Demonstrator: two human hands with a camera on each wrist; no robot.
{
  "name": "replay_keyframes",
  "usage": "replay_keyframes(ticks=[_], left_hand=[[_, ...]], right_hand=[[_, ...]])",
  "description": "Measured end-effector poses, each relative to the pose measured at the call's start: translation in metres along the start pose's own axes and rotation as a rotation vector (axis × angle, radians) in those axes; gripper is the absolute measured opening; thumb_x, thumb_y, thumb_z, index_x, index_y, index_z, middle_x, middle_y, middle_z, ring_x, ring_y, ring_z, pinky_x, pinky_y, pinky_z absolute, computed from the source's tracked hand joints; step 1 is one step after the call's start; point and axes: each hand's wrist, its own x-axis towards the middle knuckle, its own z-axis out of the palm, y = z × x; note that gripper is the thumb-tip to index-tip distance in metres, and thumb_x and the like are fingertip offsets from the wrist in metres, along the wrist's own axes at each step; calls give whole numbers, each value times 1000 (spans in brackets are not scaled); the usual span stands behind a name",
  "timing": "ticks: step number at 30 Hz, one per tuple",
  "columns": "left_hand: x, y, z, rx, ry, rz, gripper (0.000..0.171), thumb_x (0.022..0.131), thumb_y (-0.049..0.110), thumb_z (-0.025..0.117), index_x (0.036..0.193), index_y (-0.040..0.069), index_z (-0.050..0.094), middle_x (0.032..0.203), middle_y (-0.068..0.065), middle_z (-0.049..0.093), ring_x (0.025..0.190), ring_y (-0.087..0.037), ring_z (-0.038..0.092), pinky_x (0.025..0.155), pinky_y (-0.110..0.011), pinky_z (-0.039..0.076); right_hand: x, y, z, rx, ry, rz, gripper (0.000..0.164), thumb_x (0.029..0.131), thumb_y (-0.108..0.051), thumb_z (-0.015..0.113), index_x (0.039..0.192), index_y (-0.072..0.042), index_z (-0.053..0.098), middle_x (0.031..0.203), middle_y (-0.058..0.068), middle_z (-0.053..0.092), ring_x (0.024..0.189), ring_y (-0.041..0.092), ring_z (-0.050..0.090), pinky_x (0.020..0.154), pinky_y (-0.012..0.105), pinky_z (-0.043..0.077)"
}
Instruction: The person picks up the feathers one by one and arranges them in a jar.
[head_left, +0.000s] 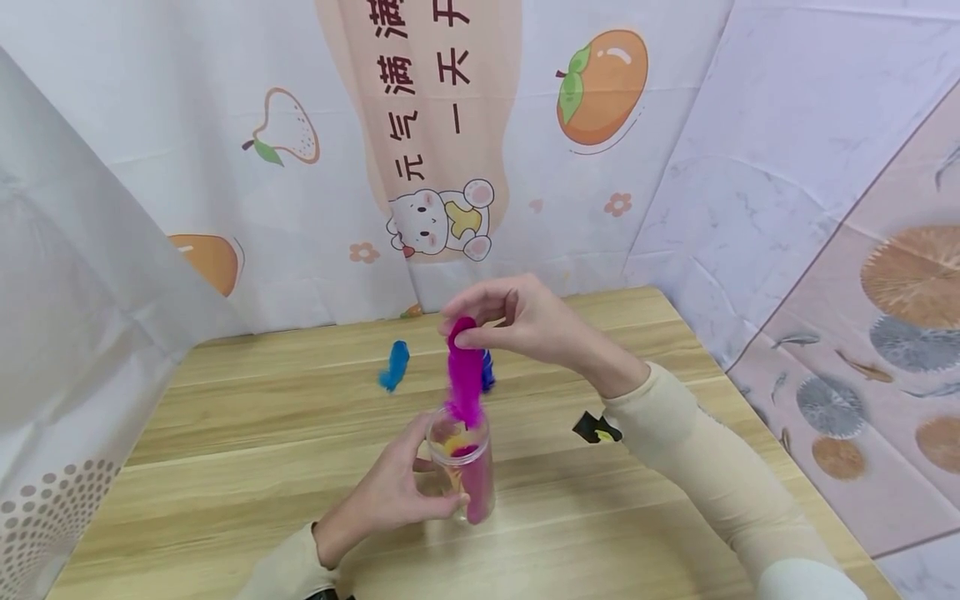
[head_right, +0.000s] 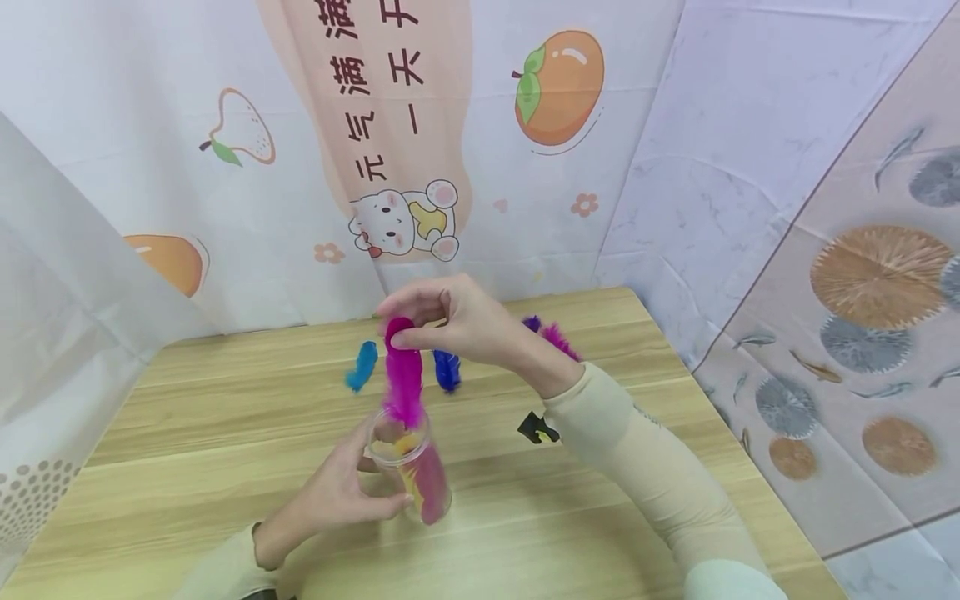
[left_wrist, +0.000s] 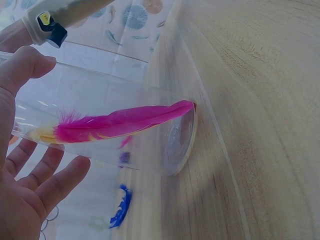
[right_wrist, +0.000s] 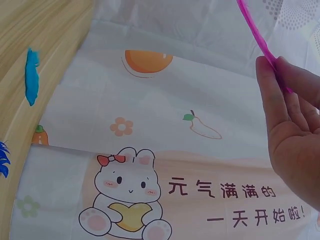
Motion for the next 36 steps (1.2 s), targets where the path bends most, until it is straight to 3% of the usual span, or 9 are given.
replay_keyframes(ticks=[8,18,25,36], left_hand=[[0,0,0,-30,-1,4,81,78,27,90,144,29,43,132,5,55,118,-24,57,77,-48,61],[-3,-2,1,-36,6,16,84,77,24,91,146,27,43,133,3,55,119,-25,58,77,-42,61],[-1,-1,1,-34,2,-3,84,78,26,90,146,30,42,134,5,54,120,-23,57,78,-43,61],[0,-1,1,-43,-2,-22,85,77,26,91,146,31,42,135,7,54,120,-23,57,78,-46,60]], right_hand=[[0,-1,4,-5,-38,10,26,90,4,73,116,5,69,106,20,73,93,28,72,80,45,60],[-1,2,12,-9,-89,4,27,91,3,72,117,0,70,105,12,75,92,27,72,77,46,61],[-2,3,12,-21,-91,12,26,91,3,72,118,-1,71,105,7,76,95,26,72,77,46,61],[-3,2,12,-12,-97,14,26,91,4,72,117,0,71,106,7,75,98,27,72,78,46,61]])
